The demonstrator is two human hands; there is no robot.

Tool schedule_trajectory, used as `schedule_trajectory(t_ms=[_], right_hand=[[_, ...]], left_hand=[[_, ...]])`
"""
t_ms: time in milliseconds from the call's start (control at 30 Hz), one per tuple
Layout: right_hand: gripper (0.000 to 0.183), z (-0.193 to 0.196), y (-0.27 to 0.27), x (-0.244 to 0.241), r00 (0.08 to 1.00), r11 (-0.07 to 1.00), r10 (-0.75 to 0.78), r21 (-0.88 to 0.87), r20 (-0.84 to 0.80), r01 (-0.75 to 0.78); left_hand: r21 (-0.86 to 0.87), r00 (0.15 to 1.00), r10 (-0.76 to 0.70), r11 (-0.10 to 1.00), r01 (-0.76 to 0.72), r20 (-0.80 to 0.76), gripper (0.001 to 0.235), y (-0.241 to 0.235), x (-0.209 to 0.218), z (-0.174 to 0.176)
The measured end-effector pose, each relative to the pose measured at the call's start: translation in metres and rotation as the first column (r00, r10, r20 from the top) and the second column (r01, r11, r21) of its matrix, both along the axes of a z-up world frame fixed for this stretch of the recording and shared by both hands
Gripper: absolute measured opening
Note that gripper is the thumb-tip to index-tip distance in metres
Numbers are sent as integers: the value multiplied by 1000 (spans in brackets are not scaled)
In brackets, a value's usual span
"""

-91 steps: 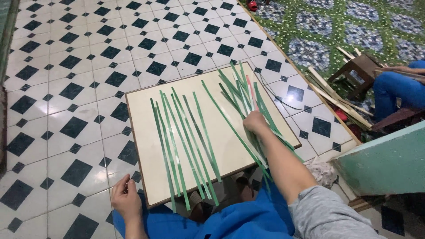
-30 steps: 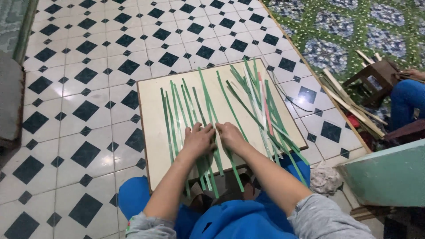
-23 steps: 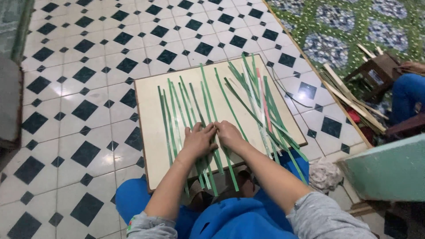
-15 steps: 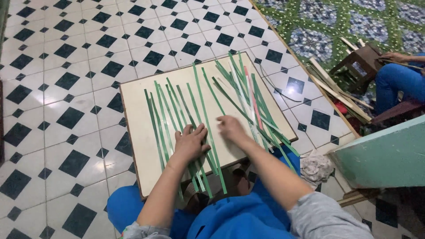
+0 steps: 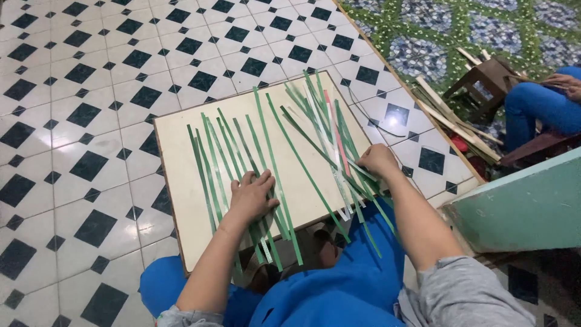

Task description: The person sits on the floor and arranges long green strips on a light-colored board, placing them one by one in parallel rows. The strips are handled by hand and laid out methodically across the board surface.

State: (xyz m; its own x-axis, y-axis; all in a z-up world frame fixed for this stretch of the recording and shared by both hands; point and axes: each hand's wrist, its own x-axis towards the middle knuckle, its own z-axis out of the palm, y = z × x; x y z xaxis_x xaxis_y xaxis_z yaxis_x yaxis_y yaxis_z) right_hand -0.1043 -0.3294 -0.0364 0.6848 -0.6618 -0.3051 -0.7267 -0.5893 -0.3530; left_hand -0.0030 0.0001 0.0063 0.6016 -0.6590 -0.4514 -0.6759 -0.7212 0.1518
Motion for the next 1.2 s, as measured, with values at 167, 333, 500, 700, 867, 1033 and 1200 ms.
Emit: schedule_trajectory(t_ms=[167, 333, 500, 700, 867, 1033, 1200], right_hand=[[36, -15, -4, 3, 999, 997, -51, 51, 6, 50], [42, 11, 18, 3, 998, 1000, 9, 21, -58, -8], [41, -36, -29, 7, 999, 997, -15, 79, 41, 12], [30, -74, -69, 8, 982, 991, -90, 109, 168, 72], [47, -34, -42, 2, 968, 983, -158, 121, 193, 136], [26, -23, -28, -2, 974, 991, -118, 80, 196, 104], [17, -35, -36, -6, 954, 994, -93, -28, 285, 105]], left_hand=[[-23, 1000, -4, 1000, 5, 17, 49, -2, 3, -4], [-73, 999, -21, 997, 23, 37, 46, 1, 4, -8], [-122, 998, -8, 992, 16, 67, 48, 2, 3, -9], [-184, 997, 38, 983, -24, 73, 53, 7, -2, 2], [-237, 997, 79, 969, -71, 22, 55, 13, -6, 14], [-262, 991, 130, 958, -120, 22, 52, 16, -11, 32], [-300, 988, 151, 945, -132, 43, 53, 21, -3, 10]])
